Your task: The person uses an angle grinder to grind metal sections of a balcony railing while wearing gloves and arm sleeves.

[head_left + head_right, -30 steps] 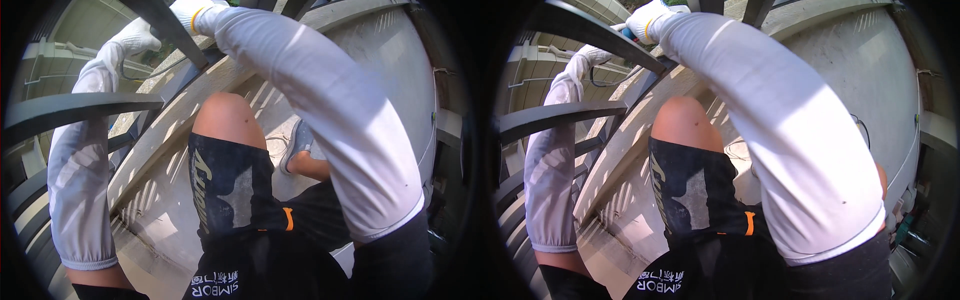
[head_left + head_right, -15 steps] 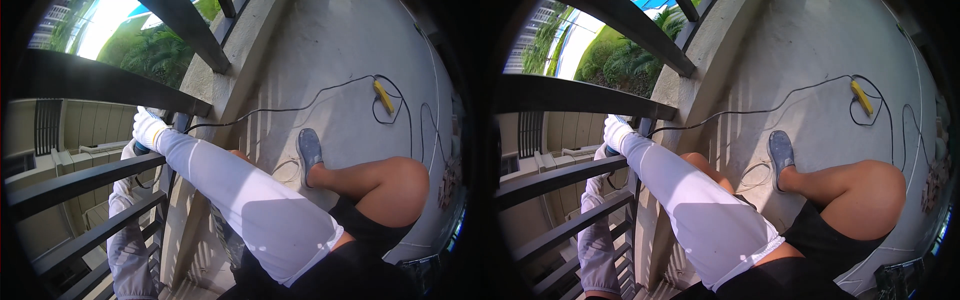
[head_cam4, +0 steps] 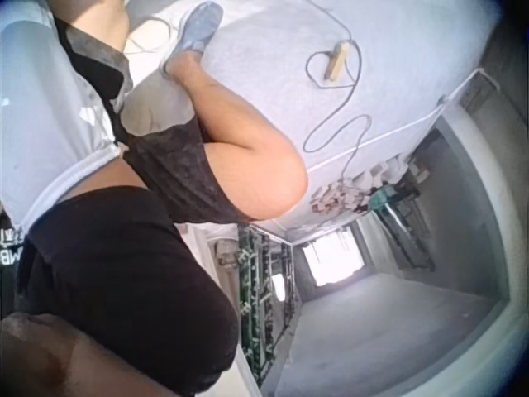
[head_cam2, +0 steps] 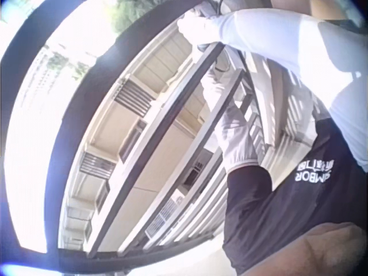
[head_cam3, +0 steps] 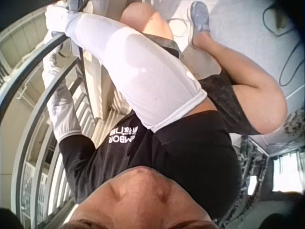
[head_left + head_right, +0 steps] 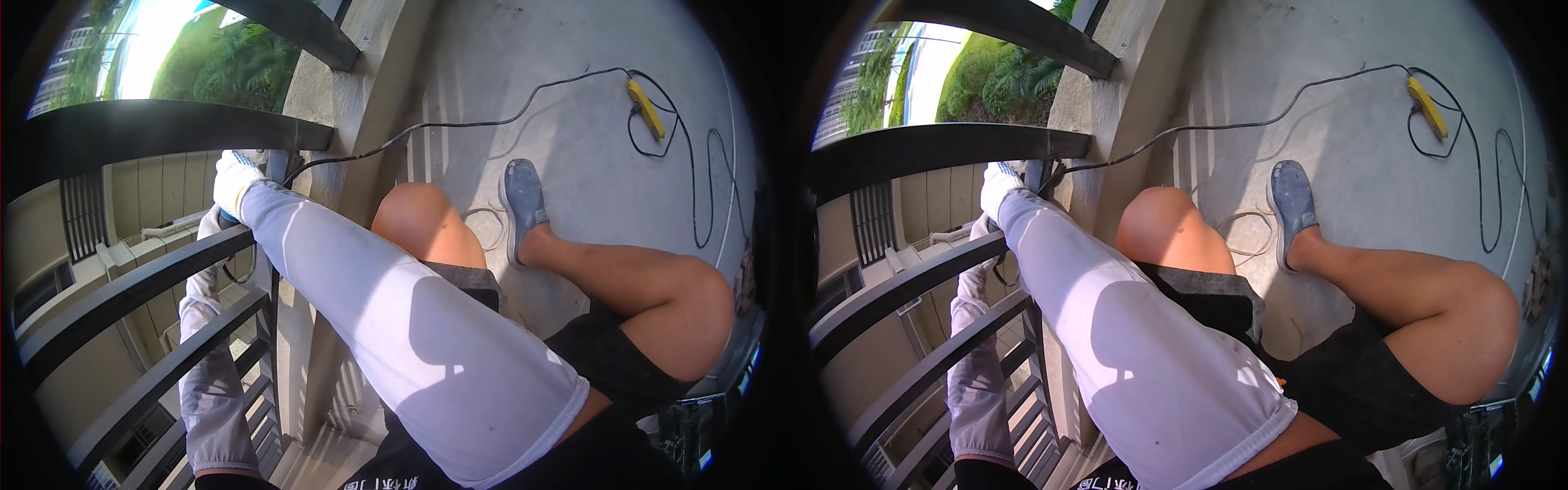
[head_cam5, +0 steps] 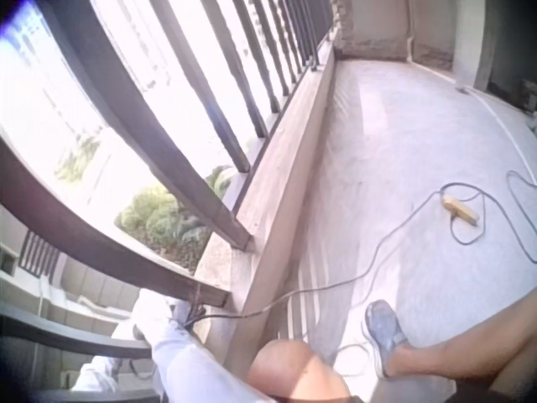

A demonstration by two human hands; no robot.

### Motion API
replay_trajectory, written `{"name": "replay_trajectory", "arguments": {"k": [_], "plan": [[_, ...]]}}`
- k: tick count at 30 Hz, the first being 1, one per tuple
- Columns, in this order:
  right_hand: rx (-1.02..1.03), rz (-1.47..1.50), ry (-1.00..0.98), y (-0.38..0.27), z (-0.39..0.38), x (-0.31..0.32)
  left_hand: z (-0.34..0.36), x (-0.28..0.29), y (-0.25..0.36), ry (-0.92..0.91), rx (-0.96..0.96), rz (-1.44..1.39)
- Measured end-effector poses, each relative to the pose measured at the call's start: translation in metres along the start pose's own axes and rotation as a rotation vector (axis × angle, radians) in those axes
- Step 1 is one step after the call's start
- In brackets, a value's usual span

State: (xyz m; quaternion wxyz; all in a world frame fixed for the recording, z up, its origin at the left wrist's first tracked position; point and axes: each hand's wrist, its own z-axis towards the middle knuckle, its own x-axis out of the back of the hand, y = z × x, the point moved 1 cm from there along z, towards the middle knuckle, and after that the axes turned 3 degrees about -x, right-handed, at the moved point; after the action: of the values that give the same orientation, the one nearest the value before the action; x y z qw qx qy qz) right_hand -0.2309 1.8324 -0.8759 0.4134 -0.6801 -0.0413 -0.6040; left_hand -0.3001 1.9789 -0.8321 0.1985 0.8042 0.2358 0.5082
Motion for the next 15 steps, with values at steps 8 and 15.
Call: {"name": "replay_trajectory", "arguments": {"k": [8, 15], "plan": [[-0.122, -0.031, 0.053, 0.031, 0.007, 0.006, 0.028, -0.005, 0.059, -0.073, -0.016, 0.162], [0.001, -0.076, 0.103, 0.012, -0.013, 0.022, 0.012, 0.015, 0.069, -0.094, 0.036, 0.283]]}}
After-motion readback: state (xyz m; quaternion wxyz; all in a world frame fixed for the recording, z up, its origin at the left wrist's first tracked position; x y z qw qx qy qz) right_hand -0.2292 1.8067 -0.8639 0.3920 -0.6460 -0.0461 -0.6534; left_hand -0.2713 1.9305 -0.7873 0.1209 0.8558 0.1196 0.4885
